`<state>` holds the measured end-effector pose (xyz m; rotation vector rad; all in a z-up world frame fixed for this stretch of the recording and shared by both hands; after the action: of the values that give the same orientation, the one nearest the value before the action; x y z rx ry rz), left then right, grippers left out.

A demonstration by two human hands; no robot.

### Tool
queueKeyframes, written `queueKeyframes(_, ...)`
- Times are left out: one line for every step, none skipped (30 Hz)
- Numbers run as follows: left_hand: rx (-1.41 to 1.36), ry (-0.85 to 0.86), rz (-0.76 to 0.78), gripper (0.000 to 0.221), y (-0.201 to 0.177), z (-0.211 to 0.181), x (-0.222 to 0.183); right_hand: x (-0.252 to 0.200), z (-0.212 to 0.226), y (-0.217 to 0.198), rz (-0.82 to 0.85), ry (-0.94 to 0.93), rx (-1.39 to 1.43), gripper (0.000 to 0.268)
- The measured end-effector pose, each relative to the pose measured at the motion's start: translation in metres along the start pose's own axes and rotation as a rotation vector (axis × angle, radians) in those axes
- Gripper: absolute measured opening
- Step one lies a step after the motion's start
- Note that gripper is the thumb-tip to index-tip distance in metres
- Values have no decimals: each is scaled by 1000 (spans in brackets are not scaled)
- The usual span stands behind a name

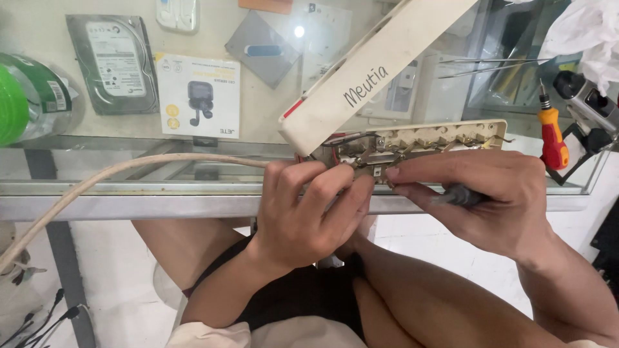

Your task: Disassembling and reassembling a power strip using a screwdriver on a repair bench

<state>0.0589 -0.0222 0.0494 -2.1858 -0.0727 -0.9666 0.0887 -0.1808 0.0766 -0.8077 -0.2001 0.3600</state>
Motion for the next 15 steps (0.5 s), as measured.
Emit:
queueKeyframes(1, -3, 1, 12, 2, 0, 0, 2, 1, 0, 3, 0, 1, 14)
queueKeyframes(2, 10, -32, 10, 0, -1, 0, 3, 5, 1, 14, -42, 16, 13)
queueKeyframes(4, 21, -64, 11, -1, -2, -1, 5, 9, 3, 26, -85, 33, 11)
queueKeyframes(5, 15, -62, 11, -1, -1, 0, 6, 10, 4, 31, -84, 35, 11)
queueKeyframes(9, 18, -79, 13, -2, -1, 0, 6, 8, 4, 28, -65, 51, 9)
queueKeyframes(13, 20, -96, 16, -3, -1, 0, 7, 7, 4, 25, -45, 67, 7)
queueKeyframes(15, 12, -91, 16, -3, 0, 0, 8, 9, 5, 33, -42, 71, 7)
queueKeyframes(14, 32, -86, 13, -3, -1, -1, 8, 8, 5, 36, -4, 61, 6)
queueKeyframes(12, 54, -82, 13, -3, -2, -1, 9, 7, 6, 39, 34, 49, 5)
queueKeyframes(13, 46, -78, 13, -2, -1, -2, 9, 7, 7, 46, 37, 52, 5)
queueKeyframes(18, 61, -95, 16, -3, -2, -3, 9, 5, 8, 44, 68, 62, 6)
queueKeyframes(23, 76, -112, 18, -3, -2, -4, 8, 3, 8, 42, 99, 73, 7)
queueKeyframes(22, 71, -108, 18, -3, -2, -6, 8, 4, 9, 46, 103, 75, 7)
queueKeyframes(11, 72, -115, 18, -3, -2, -7, 9, 3, 10, 54, 123, 66, 8)
queueKeyframes(0, 74, -122, 18, -3, -2, -8, 9, 2, 11, 62, 142, 56, 8)
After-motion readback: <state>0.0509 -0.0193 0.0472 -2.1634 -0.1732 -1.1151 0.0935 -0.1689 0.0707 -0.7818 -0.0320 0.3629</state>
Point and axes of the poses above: each hand's wrist, its own x-axis towards the middle knuckle, its own y-axis out of the palm, z = x × y, the point moved 8 cm from there along x, towards the middle knuckle, and after that the axes turned 4 degrees about -z, right-handed, at the moved point
